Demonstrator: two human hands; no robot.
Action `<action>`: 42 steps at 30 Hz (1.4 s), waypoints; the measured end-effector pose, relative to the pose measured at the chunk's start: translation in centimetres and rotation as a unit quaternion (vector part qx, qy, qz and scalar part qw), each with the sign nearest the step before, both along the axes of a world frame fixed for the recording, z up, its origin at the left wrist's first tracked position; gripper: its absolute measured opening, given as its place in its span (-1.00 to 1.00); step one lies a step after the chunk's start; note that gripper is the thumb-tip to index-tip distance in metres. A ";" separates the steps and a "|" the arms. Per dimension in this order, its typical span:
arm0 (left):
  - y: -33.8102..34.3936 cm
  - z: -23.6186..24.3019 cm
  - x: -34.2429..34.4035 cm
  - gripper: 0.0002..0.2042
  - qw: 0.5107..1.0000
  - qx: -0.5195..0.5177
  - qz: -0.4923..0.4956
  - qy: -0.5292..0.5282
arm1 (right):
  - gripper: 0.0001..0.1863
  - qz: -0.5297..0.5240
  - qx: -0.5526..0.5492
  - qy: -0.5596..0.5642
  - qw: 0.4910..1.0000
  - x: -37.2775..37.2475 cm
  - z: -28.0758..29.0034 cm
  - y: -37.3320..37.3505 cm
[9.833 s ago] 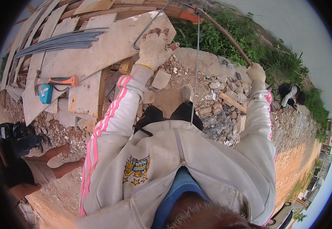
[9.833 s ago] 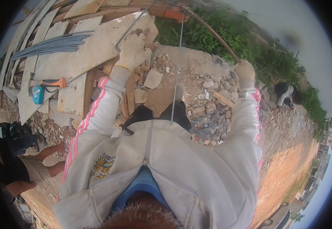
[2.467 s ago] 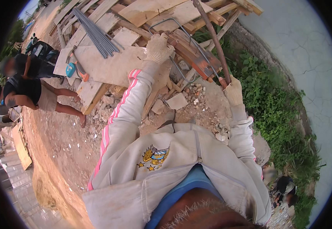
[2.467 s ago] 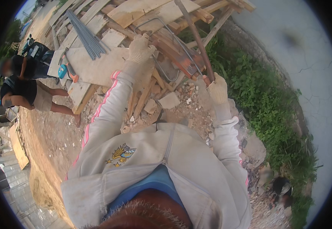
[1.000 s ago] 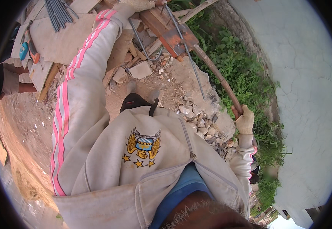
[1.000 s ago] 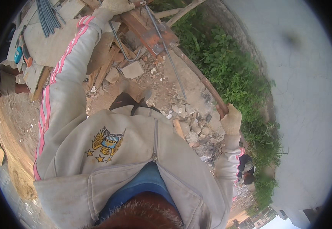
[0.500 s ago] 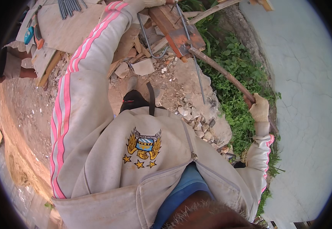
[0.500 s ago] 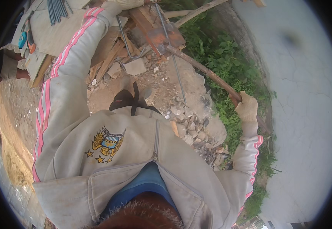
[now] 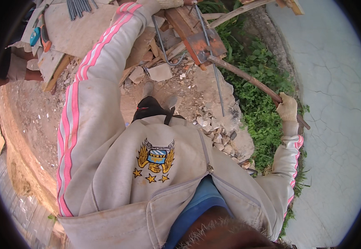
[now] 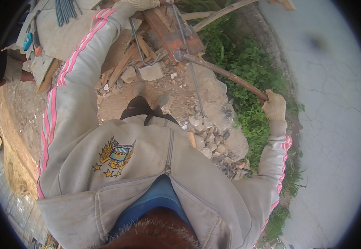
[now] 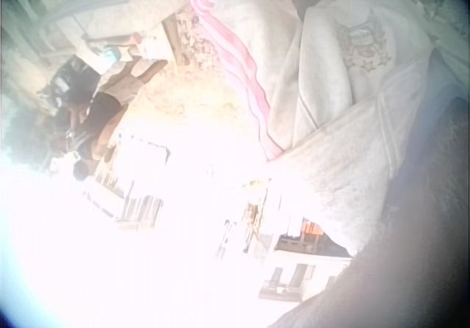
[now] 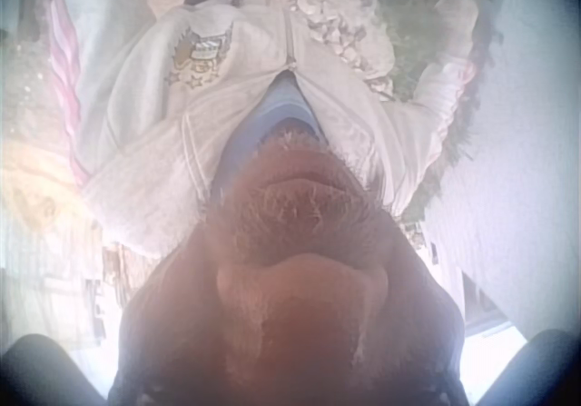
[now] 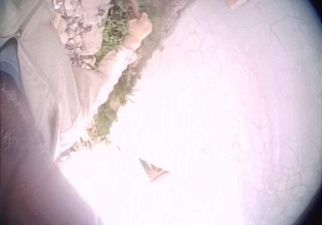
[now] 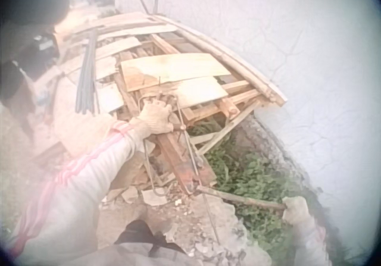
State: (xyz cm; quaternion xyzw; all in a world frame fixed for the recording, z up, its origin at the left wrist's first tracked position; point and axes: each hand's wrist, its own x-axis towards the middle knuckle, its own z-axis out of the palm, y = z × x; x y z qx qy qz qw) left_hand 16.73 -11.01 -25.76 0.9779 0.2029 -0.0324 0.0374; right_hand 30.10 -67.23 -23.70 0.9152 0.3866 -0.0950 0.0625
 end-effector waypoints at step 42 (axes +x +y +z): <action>0.0 -1.0 -1.5 -0.04 0.996 0.011 0.003 -0.086 | -0.85 -0.456 -0.050 -0.197 0.866 -36.4 -7.3 -8.2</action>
